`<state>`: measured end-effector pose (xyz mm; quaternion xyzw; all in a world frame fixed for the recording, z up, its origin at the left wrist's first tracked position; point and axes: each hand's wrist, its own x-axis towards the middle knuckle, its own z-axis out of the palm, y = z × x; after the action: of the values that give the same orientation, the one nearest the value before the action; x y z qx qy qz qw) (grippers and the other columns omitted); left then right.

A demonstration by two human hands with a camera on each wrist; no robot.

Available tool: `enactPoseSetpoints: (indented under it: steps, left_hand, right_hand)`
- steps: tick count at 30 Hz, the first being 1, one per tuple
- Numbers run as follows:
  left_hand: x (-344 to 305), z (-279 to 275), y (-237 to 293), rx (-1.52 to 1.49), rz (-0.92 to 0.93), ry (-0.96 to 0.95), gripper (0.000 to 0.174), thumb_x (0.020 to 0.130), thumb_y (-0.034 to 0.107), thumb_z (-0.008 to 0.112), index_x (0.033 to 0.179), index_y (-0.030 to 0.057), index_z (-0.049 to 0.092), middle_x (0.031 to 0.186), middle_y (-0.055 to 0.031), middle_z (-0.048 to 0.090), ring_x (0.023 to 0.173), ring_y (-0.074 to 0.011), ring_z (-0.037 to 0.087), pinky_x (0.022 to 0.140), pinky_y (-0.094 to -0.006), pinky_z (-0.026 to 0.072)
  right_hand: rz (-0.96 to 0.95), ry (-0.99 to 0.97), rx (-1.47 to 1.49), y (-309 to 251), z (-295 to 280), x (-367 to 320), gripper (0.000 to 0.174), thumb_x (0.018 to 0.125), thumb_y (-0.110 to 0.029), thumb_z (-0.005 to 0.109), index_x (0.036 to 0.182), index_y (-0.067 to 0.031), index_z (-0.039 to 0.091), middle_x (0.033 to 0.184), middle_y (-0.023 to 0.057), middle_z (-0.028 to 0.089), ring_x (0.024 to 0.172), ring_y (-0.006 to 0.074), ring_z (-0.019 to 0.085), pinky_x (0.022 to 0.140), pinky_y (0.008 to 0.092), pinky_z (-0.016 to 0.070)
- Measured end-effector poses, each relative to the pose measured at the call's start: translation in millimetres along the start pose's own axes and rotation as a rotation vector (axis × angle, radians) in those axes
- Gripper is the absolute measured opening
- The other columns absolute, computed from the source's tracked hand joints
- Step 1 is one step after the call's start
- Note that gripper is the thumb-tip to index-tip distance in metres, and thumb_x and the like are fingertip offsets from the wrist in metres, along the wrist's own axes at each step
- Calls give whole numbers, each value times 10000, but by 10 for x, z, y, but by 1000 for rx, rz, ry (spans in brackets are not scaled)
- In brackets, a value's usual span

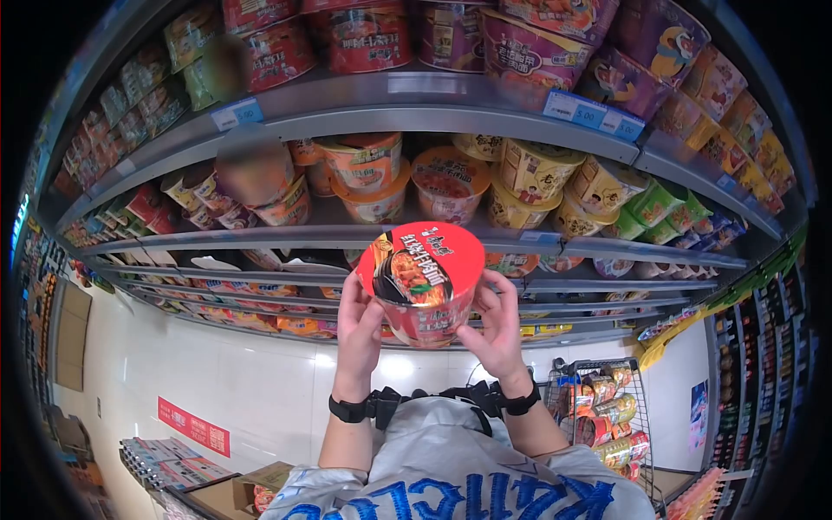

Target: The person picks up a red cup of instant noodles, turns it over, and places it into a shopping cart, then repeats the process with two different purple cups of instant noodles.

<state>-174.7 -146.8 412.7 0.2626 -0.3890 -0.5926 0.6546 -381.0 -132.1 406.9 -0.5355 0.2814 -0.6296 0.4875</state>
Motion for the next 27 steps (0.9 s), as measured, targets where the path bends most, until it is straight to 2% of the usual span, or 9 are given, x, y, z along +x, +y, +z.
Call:
enactPoseSetpoints:
  steps: [5, 6, 7, 10, 13, 14, 17, 18, 27]
  left_hand:
    - [45, -42, 41, 104, 46, 19, 717, 959, 387, 623, 1495, 40, 298, 1390, -82, 496, 1255, -165, 501, 1058, -312, 388]
    - [41, -53, 55, 110, 20, 47, 676, 1002, 403, 556, 1505, 42, 287, 1398, -81, 493, 1263, -163, 498, 1061, -306, 388]
    - [44, -76, 45, 111, 14, 47, 676, 1002, 403, 556, 1505, 42, 287, 1398, -81, 493, 1263, -163, 498, 1061, -306, 388]
    - [62, -211, -43, 45, -70, 51, 537, 1082, 381, 344, 1489, 32, 313, 1398, -80, 502, 1271, -141, 498, 1066, -310, 398]
    - [63, -306, -112, -32, -190, 10, 517, 1077, 386, 364, 1449, 28, 365, 1380, -81, 520, 1259, -133, 509, 1066, -313, 396]
    - [45, -290, -139, -54, -213, 31, 470, 1077, 385, 368, 1380, 34, 443, 1288, -83, 593, 1178, -129, 570, 1009, -296, 443]
    - [54, -361, -193, 6, -319, -42, 450, 1077, 385, 368, 1315, 30, 508, 1179, -85, 654, 1080, -122, 621, 926, -276, 484]
    - [66, -330, -201, 38, -333, -26, 469, 1076, 402, 362, 1248, 18, 569, 1116, -84, 682, 972, -108, 649, 828, -251, 510]
    - [159, -135, -542, 146, -442, -6, 588, 1072, 470, 303, 1206, -6, 621, 1096, -95, 685, 961, -120, 653, 797, -265, 516]
  right_hand:
    - [-89, -170, -248, -32, -17, 10, 904, 721, -98, 804, 1466, -19, 300, 1525, 206, 355, 1299, 246, 477, 1030, 391, 444]
    - [-145, -186, -269, -96, 6, 51, 854, 726, -93, 794, 1464, -24, 372, 1545, 221, 327, 1218, 229, 539, 962, 361, 497]
    - [-141, -182, -269, -119, 2, 54, 854, 726, -93, 794, 1464, -24, 372, 1545, 221, 327, 1218, 229, 539, 962, 361, 497]
    - [-184, -215, -441, -173, 12, 40, 678, 731, -72, 766, 1370, -12, 545, 1525, 212, 355, 1000, 175, 629, 888, 317, 524]
    - [-184, -165, -460, -204, 29, 42, 668, 732, -65, 763, 1364, -12, 553, 1488, 191, 401, 915, 143, 624, 847, 294, 522]
    - [-184, -156, -461, -209, 14, 44, 668, 732, -65, 763, 1364, -12, 553, 1488, 191, 401, 915, 143, 624, 847, 294, 522]
    - [-155, -96, -447, -254, -80, 62, 684, 710, -67, 801, 1351, -15, 567, 1402, 153, 472, 778, 95, 597, 765, 253, 512]
    - [-120, -67, -435, -256, -91, 55, 678, 701, -71, 819, 1333, -18, 581, 1350, 137, 498, 744, 81, 584, 749, 247, 510]
    - [44, 141, -525, -250, -192, 7, 600, 690, -92, 865, 1244, -42, 640, 1011, 27, 520, 604, 35, 466, 587, 192, 438]
